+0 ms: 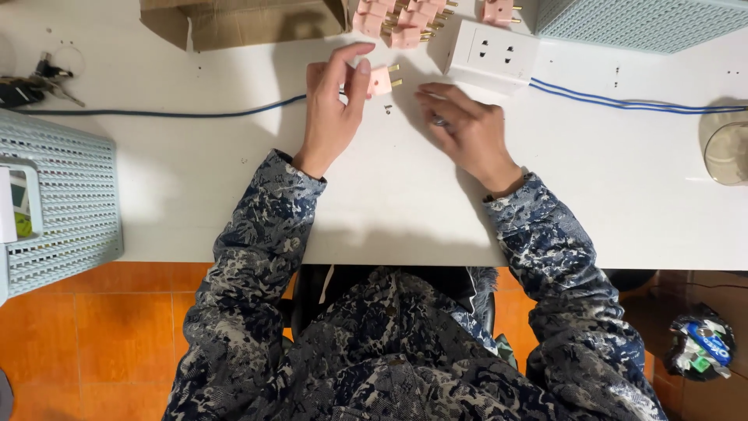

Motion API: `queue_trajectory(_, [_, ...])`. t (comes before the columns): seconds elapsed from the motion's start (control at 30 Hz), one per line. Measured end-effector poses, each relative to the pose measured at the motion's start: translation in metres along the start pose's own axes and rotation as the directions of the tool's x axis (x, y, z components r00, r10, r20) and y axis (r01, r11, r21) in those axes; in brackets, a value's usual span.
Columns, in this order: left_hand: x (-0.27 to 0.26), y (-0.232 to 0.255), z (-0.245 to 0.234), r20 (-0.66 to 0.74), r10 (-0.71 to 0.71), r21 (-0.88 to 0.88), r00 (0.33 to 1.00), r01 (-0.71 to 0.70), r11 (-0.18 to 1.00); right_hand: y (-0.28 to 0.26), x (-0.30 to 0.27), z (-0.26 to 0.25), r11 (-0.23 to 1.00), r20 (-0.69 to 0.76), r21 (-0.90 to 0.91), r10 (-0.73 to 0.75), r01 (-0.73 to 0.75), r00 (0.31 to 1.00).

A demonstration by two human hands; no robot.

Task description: Assembling electrical plugs by inserting internal components and securing them with a screwdriver.

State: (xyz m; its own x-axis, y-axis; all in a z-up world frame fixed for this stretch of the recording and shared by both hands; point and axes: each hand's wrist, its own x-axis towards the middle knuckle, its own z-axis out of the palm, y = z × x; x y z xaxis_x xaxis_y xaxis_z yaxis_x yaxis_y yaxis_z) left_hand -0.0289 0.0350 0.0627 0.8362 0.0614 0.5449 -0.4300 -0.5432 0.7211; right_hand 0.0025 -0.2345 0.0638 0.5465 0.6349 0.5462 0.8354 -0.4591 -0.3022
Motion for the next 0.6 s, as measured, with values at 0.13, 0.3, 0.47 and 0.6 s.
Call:
queue_trajectory(0.13, [-0.015,-0.016,0.026,0.117,0.039,0.047,0.992,-0.045,0.998,-0.009,0.0,-0.017,0.996,-0.048,0.042,0.078,-0.076,0.996])
queue_trajectory(0.3, [-0.02,0.029,0.023,0.241,-0.071,-0.126,0.968,0.104,0.987,-0.017,-0.005,-0.018,1.0,-0.04,0.014,0.026,-0.025,0.999])
queue_trajectory(0.47, [-0.018,0.032,0.019,0.344,-0.083,-0.124,0.935,0.133,0.983,-0.014,-0.009,-0.021,0.999,0.019,-0.032,-0.005,0.005,1.0])
queue_trajectory(0.6, [-0.017,0.01,0.018,0.331,0.077,0.195,0.94,-0.149,0.969,-0.005,-0.02,-0.008,0.996,0.101,-0.079,0.036,-0.028,0.994])
